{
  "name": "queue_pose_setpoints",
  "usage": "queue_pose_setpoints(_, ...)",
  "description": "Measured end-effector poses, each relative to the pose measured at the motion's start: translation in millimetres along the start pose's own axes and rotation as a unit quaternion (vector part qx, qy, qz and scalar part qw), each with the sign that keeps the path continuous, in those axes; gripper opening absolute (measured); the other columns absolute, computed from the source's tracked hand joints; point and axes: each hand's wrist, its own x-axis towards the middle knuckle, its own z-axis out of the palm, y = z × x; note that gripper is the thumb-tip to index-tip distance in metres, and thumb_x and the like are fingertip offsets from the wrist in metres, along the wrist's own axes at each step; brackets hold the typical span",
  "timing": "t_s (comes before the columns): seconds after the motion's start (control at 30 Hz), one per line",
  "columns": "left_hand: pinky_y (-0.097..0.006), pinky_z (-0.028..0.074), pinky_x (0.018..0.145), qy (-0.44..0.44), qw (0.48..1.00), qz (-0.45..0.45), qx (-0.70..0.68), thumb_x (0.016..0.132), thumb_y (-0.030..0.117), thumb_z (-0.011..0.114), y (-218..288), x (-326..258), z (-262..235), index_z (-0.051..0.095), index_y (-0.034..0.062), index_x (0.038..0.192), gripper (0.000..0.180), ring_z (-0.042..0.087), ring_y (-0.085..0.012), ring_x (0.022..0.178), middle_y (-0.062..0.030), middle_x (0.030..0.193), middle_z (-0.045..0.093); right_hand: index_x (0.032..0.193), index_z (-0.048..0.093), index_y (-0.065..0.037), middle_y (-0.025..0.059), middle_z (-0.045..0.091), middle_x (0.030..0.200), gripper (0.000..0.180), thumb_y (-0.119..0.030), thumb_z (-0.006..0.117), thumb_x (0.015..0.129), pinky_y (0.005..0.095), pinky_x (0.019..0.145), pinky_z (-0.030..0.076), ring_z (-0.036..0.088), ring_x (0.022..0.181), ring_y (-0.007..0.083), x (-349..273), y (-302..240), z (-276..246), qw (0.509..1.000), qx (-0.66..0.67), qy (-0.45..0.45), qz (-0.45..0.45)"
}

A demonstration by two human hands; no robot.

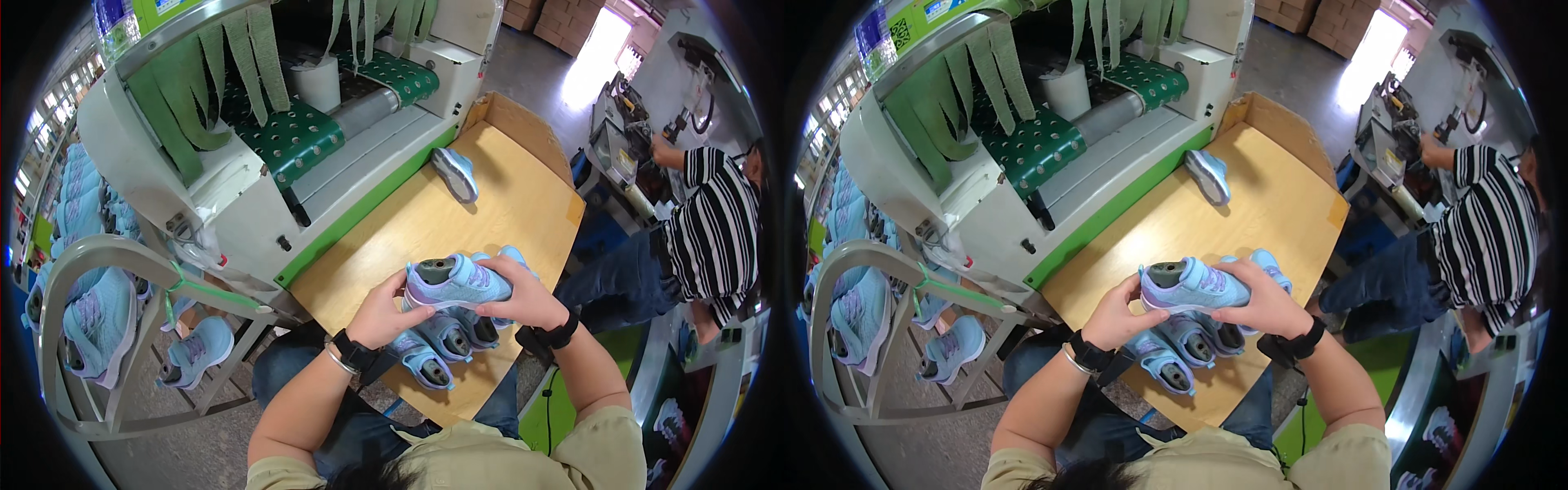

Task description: The person picks up light blue sneakers from a table, turns them over, and places them onto a conveyor belt. The person repeats this process for multiple pairs of shoes throughout the clip.

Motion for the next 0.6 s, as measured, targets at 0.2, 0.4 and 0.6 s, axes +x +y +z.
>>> queue_pose_setpoints(0.2, -0.034, 0.044, 0.104, -0.005, 1.000, -0.003, -0.010, 0.084, 0.018, 0.077, 0.4, -0.7, 1.8, 0.049, -0.0016, 0.140, 0.066, 0.058, -0.0206, 0.119, -0.0116, 0.129, 0.062, 0.132, 0.055, -0.001, 0.0133, 0.059, 0.122, 0.069, -0.026, 0.085, 0.075, 0.0376, 0.104, 0.039, 0.054, 0.119, 0.0266, -11.5, 0.7, 6.6, 0.998, 0.050, 0.009, 0.035)
queue_pose_setpoints(0.4, -0.034, 0.042, 0.107, -0.046, 0.998, -0.003, -0.037, 0.086, 0.014, 0.074, 2.9, 0.4, 3.4, 0.046, -0.0026, 0.141, 0.063, 0.056, -0.0206, 0.124, -0.0126, 0.131, 0.061, 0.132, 0.054, -0.001, 0.0125, 0.057, 0.121, 0.070, -0.027, 0.085, 0.075, 0.0376, 0.103, 0.040, 0.054, 0.118, 0.0263, -20.5, 5.9, 6.7, 0.999, 0.018, 0.019, 0.030)
queue_pose_setpoints(0.6, -0.034, 0.042, 0.107, -0.008, 0.999, -0.001, -0.041, 0.087, 0.013, 0.072, 4.4, -3.1, 6.7, 0.044, -0.0037, 0.143, 0.065, 0.055, -0.0204, 0.125, -0.0129, 0.132, 0.060, 0.132, 0.052, 0.002, 0.0135, 0.057, 0.118, 0.070, -0.026, 0.084, 0.076, 0.0377, 0.101, 0.041, 0.055, 0.114, 0.0273, -28.7, -7.3, 15.2, 0.997, 0.049, 0.043, 0.047)
